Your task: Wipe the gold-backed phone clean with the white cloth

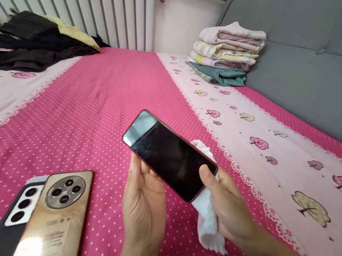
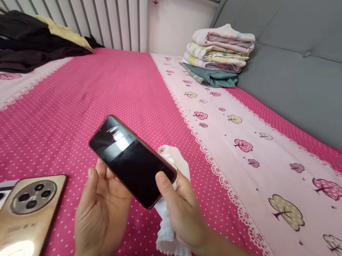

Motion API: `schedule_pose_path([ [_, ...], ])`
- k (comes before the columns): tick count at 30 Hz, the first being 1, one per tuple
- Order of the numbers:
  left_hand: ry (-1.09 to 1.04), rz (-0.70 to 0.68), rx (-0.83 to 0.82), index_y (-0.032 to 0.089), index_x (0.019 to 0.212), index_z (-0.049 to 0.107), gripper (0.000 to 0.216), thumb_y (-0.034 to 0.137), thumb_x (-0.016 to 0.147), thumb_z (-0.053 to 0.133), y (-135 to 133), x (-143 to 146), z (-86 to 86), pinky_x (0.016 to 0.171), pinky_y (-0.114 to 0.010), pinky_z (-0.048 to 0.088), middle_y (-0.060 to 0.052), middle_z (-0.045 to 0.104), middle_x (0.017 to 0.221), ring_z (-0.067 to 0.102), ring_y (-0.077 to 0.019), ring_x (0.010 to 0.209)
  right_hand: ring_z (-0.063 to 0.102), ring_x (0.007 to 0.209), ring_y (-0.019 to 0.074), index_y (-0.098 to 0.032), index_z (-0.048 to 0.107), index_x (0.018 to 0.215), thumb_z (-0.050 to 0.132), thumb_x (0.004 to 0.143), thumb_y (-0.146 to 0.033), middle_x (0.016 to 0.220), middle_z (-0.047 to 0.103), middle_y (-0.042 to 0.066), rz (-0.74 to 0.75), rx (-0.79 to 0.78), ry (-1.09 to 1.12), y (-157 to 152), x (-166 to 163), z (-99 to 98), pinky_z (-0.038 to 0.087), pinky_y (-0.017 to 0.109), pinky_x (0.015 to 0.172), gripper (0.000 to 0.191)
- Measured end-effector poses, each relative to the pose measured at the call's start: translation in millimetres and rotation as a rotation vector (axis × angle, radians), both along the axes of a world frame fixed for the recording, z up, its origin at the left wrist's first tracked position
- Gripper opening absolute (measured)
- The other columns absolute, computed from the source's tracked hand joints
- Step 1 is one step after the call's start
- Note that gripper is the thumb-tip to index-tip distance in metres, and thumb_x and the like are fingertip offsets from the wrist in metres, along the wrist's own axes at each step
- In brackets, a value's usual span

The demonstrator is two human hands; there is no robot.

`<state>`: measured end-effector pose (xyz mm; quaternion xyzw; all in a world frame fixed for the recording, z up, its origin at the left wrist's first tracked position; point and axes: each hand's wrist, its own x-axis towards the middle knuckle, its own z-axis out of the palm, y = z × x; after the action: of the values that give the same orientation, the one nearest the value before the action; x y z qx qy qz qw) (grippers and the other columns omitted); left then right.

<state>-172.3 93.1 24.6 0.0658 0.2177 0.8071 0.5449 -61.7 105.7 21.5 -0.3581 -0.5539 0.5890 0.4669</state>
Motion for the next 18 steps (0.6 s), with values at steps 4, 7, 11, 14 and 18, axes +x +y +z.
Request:
schedule_pose_path([
  [4,0.043,-0.006,0.008,0.031,0.123,0.053,0.036,0.041,0.09,0.041,-2.8,2.1,1.0,0.103,-0.031,0.038,0.0,0.059,0.124,0.047,-0.0166,0.123,0.057,0.111,0.0234,-0.022,0.046,0.129,0.047,0.09,-0.048,0.116,0.062,0.008,0.104,-0.194,0.046,4.6,-0.2,4.3,0.047,0.042,0.094,0.047],
  [7,0.033,-0.028,0.014,0.034,0.125,0.051,0.043,0.051,0.089,0.036,-4.4,2.9,1.2,0.104,-0.034,0.036,0.001,0.054,0.131,0.039,-0.0183,0.13,0.059,0.107,0.0234,-0.018,0.047,0.128,0.048,0.09,-0.046,0.111,0.065,0.01,0.223,-0.356,0.138,4.7,0.4,4.4,0.048,0.041,0.091,0.047],
  [11,-0.023,-0.075,0.032,0.033,0.127,0.049,0.05,0.057,0.087,0.033,-6.3,0.3,-0.5,0.105,-0.038,0.035,-0.001,0.054,0.131,0.037,-0.0213,0.131,0.061,0.103,0.0234,-0.013,0.054,0.12,0.051,0.089,-0.039,0.105,0.067,0.01,0.297,-0.504,0.231,5.0,1.7,1.6,0.049,0.039,0.089,0.041],
  [14,-0.053,-0.175,0.024,0.024,0.127,0.051,0.06,0.062,0.085,0.032,-8.8,-3.1,-3.5,0.105,-0.043,0.035,-0.008,0.058,0.126,0.038,-0.026,0.13,0.063,0.1,0.0231,-0.014,0.053,0.122,0.055,0.087,-0.037,0.102,0.069,0.009,0.346,-0.561,0.261,5.0,1.4,-1.5,0.05,0.038,0.087,0.041],
  [18,-0.061,-0.241,0.039,0.018,0.123,0.055,0.077,0.074,0.076,0.032,-10.8,-5.3,-7.4,0.101,-0.047,0.038,-0.013,0.062,0.119,0.044,-0.0321,0.125,0.063,0.099,0.0221,-0.016,0.051,0.125,0.055,0.088,-0.037,0.103,0.068,0.008,0.429,-0.538,0.235,3.6,-0.3,-4.8,0.051,0.038,0.086,0.043],
])
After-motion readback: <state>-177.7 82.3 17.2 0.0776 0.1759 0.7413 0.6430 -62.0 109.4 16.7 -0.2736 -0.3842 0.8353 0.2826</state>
